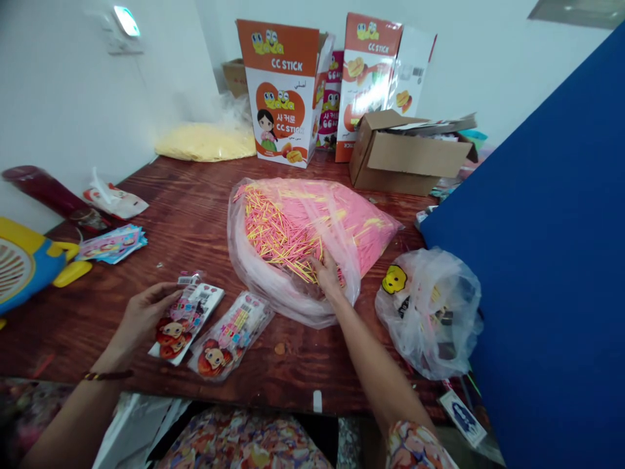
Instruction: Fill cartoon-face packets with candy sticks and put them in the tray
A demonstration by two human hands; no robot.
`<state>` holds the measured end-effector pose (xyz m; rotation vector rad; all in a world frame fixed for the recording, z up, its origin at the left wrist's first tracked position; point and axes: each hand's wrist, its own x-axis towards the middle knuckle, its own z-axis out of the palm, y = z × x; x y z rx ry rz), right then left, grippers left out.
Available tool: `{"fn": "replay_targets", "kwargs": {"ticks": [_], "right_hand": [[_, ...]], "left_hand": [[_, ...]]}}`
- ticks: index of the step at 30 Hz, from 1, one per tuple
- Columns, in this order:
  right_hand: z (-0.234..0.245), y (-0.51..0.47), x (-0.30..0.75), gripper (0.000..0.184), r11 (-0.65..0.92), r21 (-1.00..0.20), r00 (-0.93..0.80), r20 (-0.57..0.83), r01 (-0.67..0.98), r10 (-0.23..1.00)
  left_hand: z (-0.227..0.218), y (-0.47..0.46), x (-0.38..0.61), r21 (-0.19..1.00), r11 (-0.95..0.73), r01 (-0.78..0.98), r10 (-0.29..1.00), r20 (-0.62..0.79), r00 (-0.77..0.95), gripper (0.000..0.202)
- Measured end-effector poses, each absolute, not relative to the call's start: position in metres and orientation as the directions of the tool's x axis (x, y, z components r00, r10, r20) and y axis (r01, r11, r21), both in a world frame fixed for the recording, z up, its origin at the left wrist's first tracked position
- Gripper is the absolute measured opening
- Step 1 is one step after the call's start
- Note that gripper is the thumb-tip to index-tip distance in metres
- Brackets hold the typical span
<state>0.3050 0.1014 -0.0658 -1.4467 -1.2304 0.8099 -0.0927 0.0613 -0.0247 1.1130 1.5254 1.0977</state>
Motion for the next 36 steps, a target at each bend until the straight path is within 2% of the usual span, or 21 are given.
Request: {"fn": "replay_targets", "kwargs": {"ticks": [5, 13, 20, 23, 26, 28, 33, 36], "right_hand": [[-0.074, 0.098, 0.306, 0.017, -0.029, -0.95, 0.232, 0.047, 0.312, 0.972], [-0.075, 0.101, 0.305, 0.021, -0.03, -0.976, 0.281, 0.033, 0.217, 0.959], [-0.064, 0.104, 0.305, 0.027, 0.001, -0.995, 0.315, 0.032, 0.099, 0.948], [-0.047, 0.103, 0.3, 0.029, 0.037, -0.999, 0.297, 0.041, 0.019, 0.954], [-0.027, 0.095, 0.288, 0.031, 0.028, -0.988, 0.189, -0.002, -0.155, 0.982], [-0.013, 0.087, 0.278, 0.033, 0.007, -0.98, 0.1, -0.013, -0.197, 0.995], [0.017, 0.067, 0.263, 0.028, 0.092, -0.994, -0.05, 0.089, 0.066, 0.995], [0.027, 0.059, 0.262, 0.021, 0.209, -0.93, -0.128, 0.178, 0.302, 0.976]], "left_hand": [[-0.013, 0.063, -0.087, 0.971, 0.231, 0.053, 0.956, -0.217, -0.197, 0.049], [0.006, 0.06, -0.085, 0.971, 0.239, -0.022, 0.944, -0.237, -0.229, 0.048], [0.029, 0.055, -0.072, 0.961, 0.262, -0.094, 0.944, -0.275, -0.18, 0.044], [0.035, 0.055, -0.056, 0.978, 0.208, -0.023, 0.972, -0.209, -0.107, 0.038], [0.039, 0.055, -0.023, 0.989, 0.113, 0.101, 0.992, -0.118, 0.049, 0.031], [0.039, 0.057, 0.003, 0.988, 0.045, 0.146, 0.983, -0.07, 0.168, 0.027], [0.031, 0.065, 0.052, 0.985, 0.034, 0.168, 0.94, -0.089, 0.328, 0.026], [0.03, 0.069, 0.062, 0.983, 0.029, 0.179, 0.928, -0.093, 0.361, 0.026]]}}
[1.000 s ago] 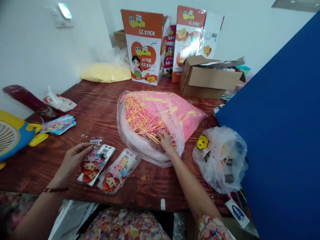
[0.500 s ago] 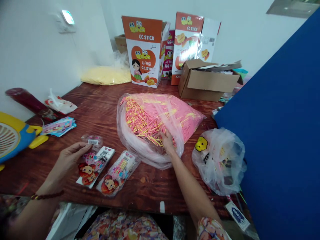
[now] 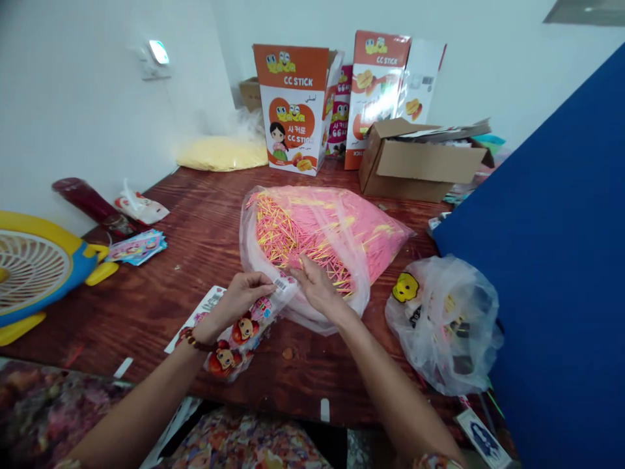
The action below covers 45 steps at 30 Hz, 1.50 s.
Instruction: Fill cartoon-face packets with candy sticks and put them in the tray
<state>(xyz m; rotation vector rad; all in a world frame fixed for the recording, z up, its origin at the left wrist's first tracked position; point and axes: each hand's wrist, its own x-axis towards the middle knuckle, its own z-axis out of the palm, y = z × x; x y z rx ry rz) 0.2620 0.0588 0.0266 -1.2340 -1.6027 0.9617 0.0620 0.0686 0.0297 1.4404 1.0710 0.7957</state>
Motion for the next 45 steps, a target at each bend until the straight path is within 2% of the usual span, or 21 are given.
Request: {"fn": "replay_targets", "kwargs": {"ticks": [3, 6, 11, 13, 16, 19, 22, 27, 31, 34, 36, 39, 42, 45], "right_hand": [[0.03, 0.056, 0.261, 0.013, 0.326, -0.825, -0.206, 0.258, 0.461, 0.944], [0.028, 0.057, 0.262, 0.009, 0.372, -0.773, -0.243, 0.285, 0.514, 0.927], [0.029, 0.058, 0.267, 0.012, 0.304, -0.823, -0.229, 0.217, 0.479, 0.949], [0.032, 0.058, 0.268, 0.015, 0.239, -0.904, -0.121, 0.209, 0.355, 0.97], [0.043, 0.057, 0.262, 0.015, 0.18, -0.983, 0.09, 0.177, -0.03, 0.98], [0.058, 0.055, 0.249, 0.016, 0.222, -0.891, 0.21, 0.147, -0.396, 0.966], [0.068, 0.054, 0.235, 0.021, 0.263, -0.817, 0.254, 0.148, -0.513, 0.956], [0.058, 0.051, 0.221, 0.019, 0.224, -0.901, 0.247, 0.137, -0.371, 0.959], [0.048, 0.045, 0.224, 0.019, 0.209, -0.952, 0.138, 0.181, -0.222, 0.974], [0.05, 0.041, 0.228, 0.021, 0.159, -0.975, 0.028, 0.157, -0.152, 0.987], [0.053, 0.041, 0.231, 0.031, 0.139, -0.973, -0.019, 0.145, -0.183, 0.989], [0.056, 0.044, 0.234, 0.049, 0.192, -0.955, -0.014, 0.2, -0.225, 0.98], [0.058, 0.045, 0.239, 0.043, 0.275, -0.961, -0.016, 0.275, -0.042, 0.961], [0.06, 0.044, 0.245, 0.033, 0.313, -0.926, -0.13, 0.291, 0.209, 0.948]], "left_hand": [[0.032, 0.07, 0.065, 0.977, -0.009, 0.213, 0.911, -0.08, 0.404, 0.025], [0.033, 0.069, 0.067, 0.966, -0.042, 0.256, 0.891, -0.079, 0.447, 0.027], [0.032, 0.067, 0.068, 0.963, -0.081, 0.256, 0.877, -0.053, 0.478, 0.036], [0.031, 0.065, 0.067, 0.968, -0.119, 0.22, 0.876, -0.002, 0.483, 0.034], [0.028, 0.062, 0.065, 0.963, -0.204, 0.177, 0.881, 0.102, 0.462, 0.027], [0.025, 0.059, 0.066, 0.957, -0.247, 0.151, 0.884, 0.159, 0.44, 0.025], [0.023, 0.058, 0.069, 0.955, -0.262, 0.141, 0.887, 0.181, 0.425, 0.026], [0.026, 0.057, 0.072, 0.975, -0.19, 0.112, 0.908, 0.131, 0.398, 0.026], [0.025, 0.057, 0.073, 0.987, -0.135, 0.086, 0.918, 0.092, 0.385, 0.027], [0.022, 0.059, 0.074, 0.993, -0.114, 0.035, 0.919, 0.092, 0.384, 0.024], [0.021, 0.061, 0.075, 0.996, -0.084, -0.006, 0.921, 0.08, 0.382, 0.023], [0.022, 0.062, 0.076, 0.998, -0.054, -0.039, 0.933, 0.065, 0.354, 0.024], [0.022, 0.063, 0.078, 0.997, -0.035, -0.073, 0.942, 0.057, 0.33, 0.023], [0.022, 0.065, 0.08, 0.992, -0.014, -0.129, 0.947, 0.054, 0.315, 0.024]]}}
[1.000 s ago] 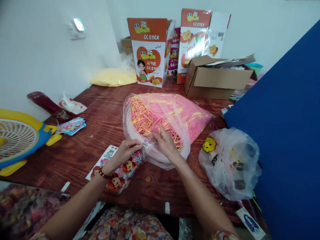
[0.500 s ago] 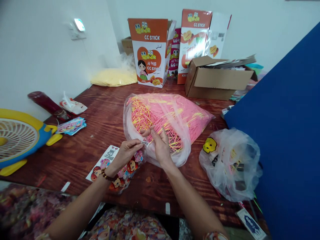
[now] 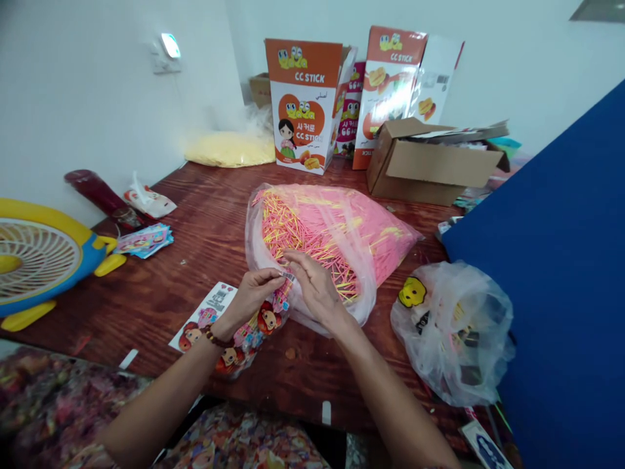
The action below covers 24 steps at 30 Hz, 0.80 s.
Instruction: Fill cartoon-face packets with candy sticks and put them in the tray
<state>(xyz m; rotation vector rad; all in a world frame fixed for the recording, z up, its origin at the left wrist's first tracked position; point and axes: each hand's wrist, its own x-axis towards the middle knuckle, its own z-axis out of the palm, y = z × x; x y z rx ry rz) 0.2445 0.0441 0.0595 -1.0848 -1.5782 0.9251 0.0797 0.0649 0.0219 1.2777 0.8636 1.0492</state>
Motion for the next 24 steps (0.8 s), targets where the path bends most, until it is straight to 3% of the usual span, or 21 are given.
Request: {"fn": "replay_targets", "kwargs": {"ticks": [4, 6, 9, 11, 17, 20, 24], "right_hand": [[0.058, 0.043, 0.256, 0.042, 0.319, -0.923, -0.26, 0.26, 0.216, 0.93], [0.057, 0.044, 0.262, 0.039, 0.284, -0.939, -0.218, 0.24, 0.196, 0.946], [0.058, 0.044, 0.267, 0.014, 0.263, -0.914, -0.1, 0.243, 0.309, 0.965], [0.062, 0.045, 0.267, 0.013, 0.295, -0.889, -0.105, 0.276, 0.349, 0.956], [0.073, 0.053, 0.263, 0.013, 0.306, -0.931, -0.111, 0.288, 0.198, 0.951], [0.074, 0.056, 0.257, 0.011, 0.328, -0.925, -0.15, 0.302, 0.193, 0.941], [0.075, 0.056, 0.239, 0.014, 0.36, -0.901, -0.065, 0.355, 0.244, 0.933]], "left_hand": [[0.02, 0.067, 0.079, 0.988, -0.02, -0.156, 0.953, 0.066, 0.296, 0.026], [0.019, 0.068, 0.076, 0.985, -0.035, -0.167, 0.955, 0.082, 0.285, 0.025], [0.022, 0.068, 0.072, 0.988, -0.075, -0.137, 0.955, 0.111, 0.273, 0.025], [0.026, 0.067, 0.071, 0.986, -0.135, -0.097, 0.957, 0.155, 0.245, 0.026], [0.038, 0.063, 0.071, 0.947, -0.32, -0.033, 0.933, 0.321, 0.166, 0.019], [0.039, 0.063, 0.067, 0.936, -0.353, -0.004, 0.926, 0.349, 0.145, 0.016], [0.044, 0.063, 0.053, 0.948, -0.319, 0.011, 0.943, 0.316, 0.104, 0.016]]}}
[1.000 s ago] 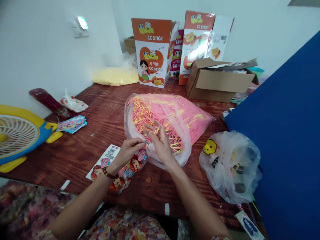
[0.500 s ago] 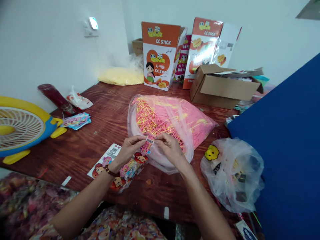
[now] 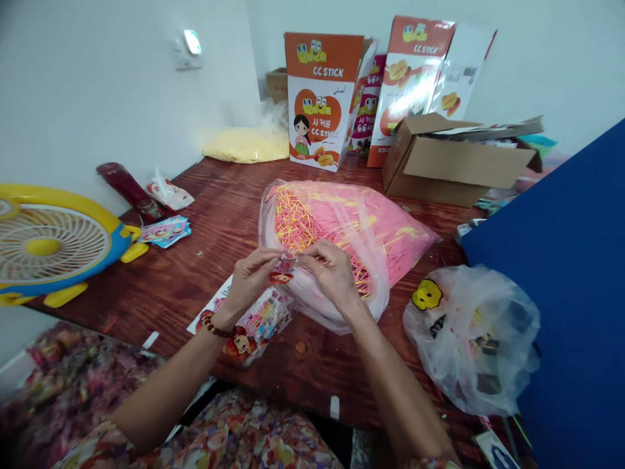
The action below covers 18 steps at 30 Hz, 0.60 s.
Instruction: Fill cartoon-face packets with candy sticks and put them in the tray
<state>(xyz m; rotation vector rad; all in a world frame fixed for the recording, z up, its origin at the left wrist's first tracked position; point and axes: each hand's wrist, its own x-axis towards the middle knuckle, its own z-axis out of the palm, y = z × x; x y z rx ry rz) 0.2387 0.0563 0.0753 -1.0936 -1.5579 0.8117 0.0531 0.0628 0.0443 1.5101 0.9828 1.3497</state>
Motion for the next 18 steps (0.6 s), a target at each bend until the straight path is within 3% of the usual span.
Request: {"fn": "replay_targets", "kwargs": {"ticks": [5, 10, 12, 15, 18], "right_hand": [[0.06, 0.064, 0.23, 0.014, 0.278, -0.949, -0.184, 0.249, 0.151, 0.951], [0.01, 0.08, 0.274, 0.018, 0.246, -0.855, -0.138, 0.206, 0.456, 0.969], [-0.006, 0.084, 0.298, 0.02, 0.188, -0.763, -0.091, 0.168, 0.618, 0.982], [-0.017, 0.089, 0.325, 0.024, 0.095, -0.467, -0.065, 0.08, 0.879, 0.995], [-0.021, 0.097, 0.335, 0.027, 0.103, -0.239, -0.097, 0.036, 0.966, 0.995]], "left_hand": [[0.055, 0.063, 0.01, 0.985, -0.171, 0.021, 0.985, 0.17, 0.036, 0.018], [0.034, 0.062, -0.053, 0.989, 0.077, 0.127, 0.996, -0.07, -0.058, 0.027], [0.012, 0.061, -0.072, 0.965, 0.124, 0.23, 0.991, -0.11, -0.072, 0.031], [-0.022, 0.06, -0.086, 0.881, 0.113, 0.46, 0.993, -0.111, -0.031, 0.031], [-0.04, 0.058, -0.09, 0.73, 0.024, 0.683, 1.0, -0.027, -0.006, 0.032]]}}
